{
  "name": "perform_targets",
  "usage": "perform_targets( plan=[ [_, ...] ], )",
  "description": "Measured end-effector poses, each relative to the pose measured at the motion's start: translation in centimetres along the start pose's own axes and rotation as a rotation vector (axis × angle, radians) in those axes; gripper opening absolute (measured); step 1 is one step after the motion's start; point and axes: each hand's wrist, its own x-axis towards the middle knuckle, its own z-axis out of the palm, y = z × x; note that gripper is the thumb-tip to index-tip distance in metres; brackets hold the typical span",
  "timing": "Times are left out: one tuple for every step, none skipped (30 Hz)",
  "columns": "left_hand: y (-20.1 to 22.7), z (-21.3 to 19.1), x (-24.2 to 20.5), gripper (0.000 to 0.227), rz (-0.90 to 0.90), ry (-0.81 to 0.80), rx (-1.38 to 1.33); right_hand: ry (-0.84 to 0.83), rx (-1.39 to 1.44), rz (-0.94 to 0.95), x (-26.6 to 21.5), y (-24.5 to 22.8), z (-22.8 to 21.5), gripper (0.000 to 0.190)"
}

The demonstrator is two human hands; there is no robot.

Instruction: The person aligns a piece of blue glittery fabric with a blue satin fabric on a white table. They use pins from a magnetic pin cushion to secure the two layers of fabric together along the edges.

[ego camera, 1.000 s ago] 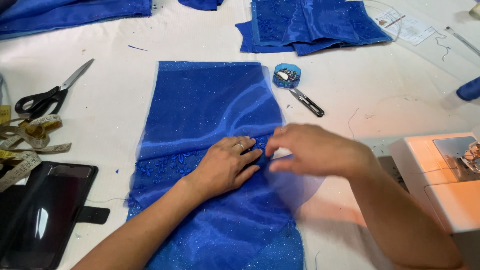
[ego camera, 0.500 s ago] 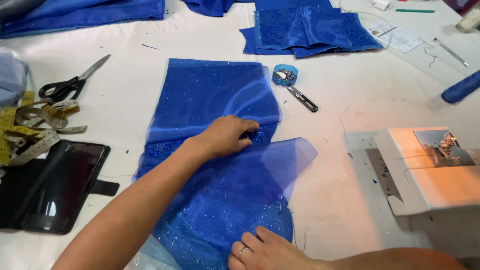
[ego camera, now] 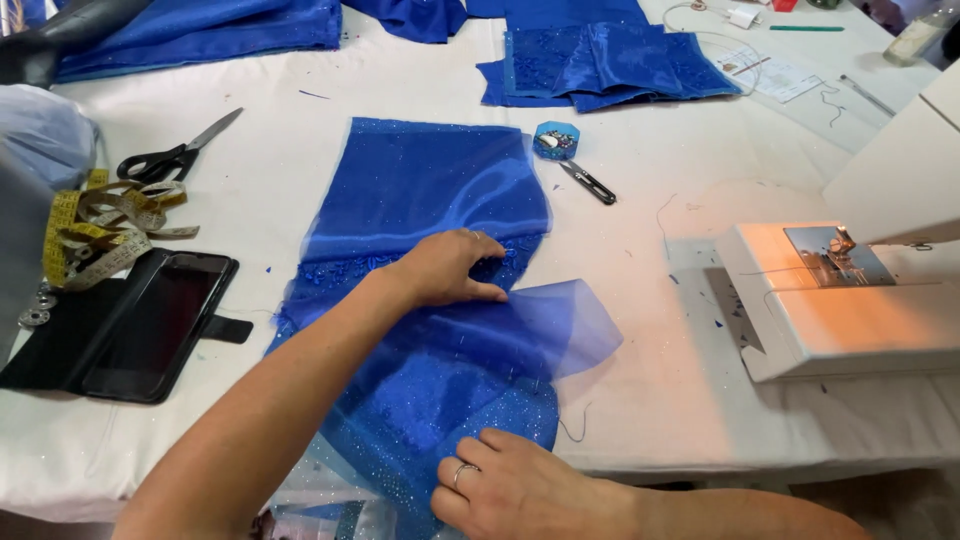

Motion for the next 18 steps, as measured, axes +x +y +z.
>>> perform_targets(
  plan=[
    [0.6,-0.1,-0.5,0.074,-0.006,-0.018,-0.008,0.046,0.004,-0.014,-0.1,-0.2,-0.1,0.017],
    [0.8,0.3,-0.9,0.074,-0.008,-0.018,-0.007,0.047,0.005,-0.015,-0.4,-0.5,0.2,0.017],
    [1.0,0.8,-1.3,0.075,0.013,0.004,0.002,-0.004,0.067,-0.032,-0.6,-0.8,0.5,0.014],
    [1.1,1.3,-1.6,0.075,0.034,0.026,0.012,-0.055,0.129,-0.05,-0.9,-1.0,0.8,0.011],
    [1.6,1.5,-2.1,0.075,0.033,0.024,0.011,-0.055,0.131,-0.05,-1.1,-1.4,1.1,0.011],
    [2.0,1.8,-2.6,0.073,0.046,0.041,0.026,-0.126,0.248,-0.048,-1.3,-1.6,1.5,0.012],
    [2.5,2.1,-3.1,0.07,0.058,0.058,0.04,-0.198,0.367,-0.047,-1.4,-2.0,1.9,0.017],
    [2.6,2.5,-3.5,0.07,0.056,0.056,0.038,-0.198,0.369,-0.048,-1.9,-2.5,3.3,0.017],
    [2.8,3.0,-3.9,0.072,0.068,0.069,0.049,-0.236,0.442,-0.022,-2.4,-3.0,4.7,0.02],
    [3.0,3.4,-4.3,0.074,0.08,0.082,0.06,-0.274,0.516,0.005,-2.9,-3.5,6.1,0.023],
    [3.3,3.8,-4.7,0.074,0.078,0.08,0.057,-0.276,0.519,0.005,-3.2,-3.8,6.5,0.023],
    [3.5,4.2,-5.0,0.073,0.099,0.104,0.068,-0.306,0.628,0.042,-3.4,-4.0,7.0,0.024],
    [3.8,4.6,-5.4,0.072,0.121,0.127,0.079,-0.337,0.738,0.08,-3.7,-4.3,7.4,0.026],
    [3.8,5.0,-5.6,0.072,0.12,0.125,0.076,-0.338,0.742,0.08,-3.2,-4.2,6.7,0.026],
    [3.8,5.4,-5.9,0.07,0.127,0.15,0.098,-0.45,0.763,0.147,-2.7,-4.1,6.0,0.028],
    [3.9,5.8,-6.1,0.069,0.135,0.175,0.12,-0.564,0.783,0.213,-2.2,-4.0,5.3,0.03],
    [3.9,5.8,-6.2,0.069,0.133,0.173,0.117,-0.565,0.786,0.213,-1.9,-4.1,5.1,0.03],
    [4.0,5.9,-6.3,0.068,0.151,0.195,0.119,-0.554,0.683,0.134,-1.5,-4.1,4.9,0.025]
  ],
)
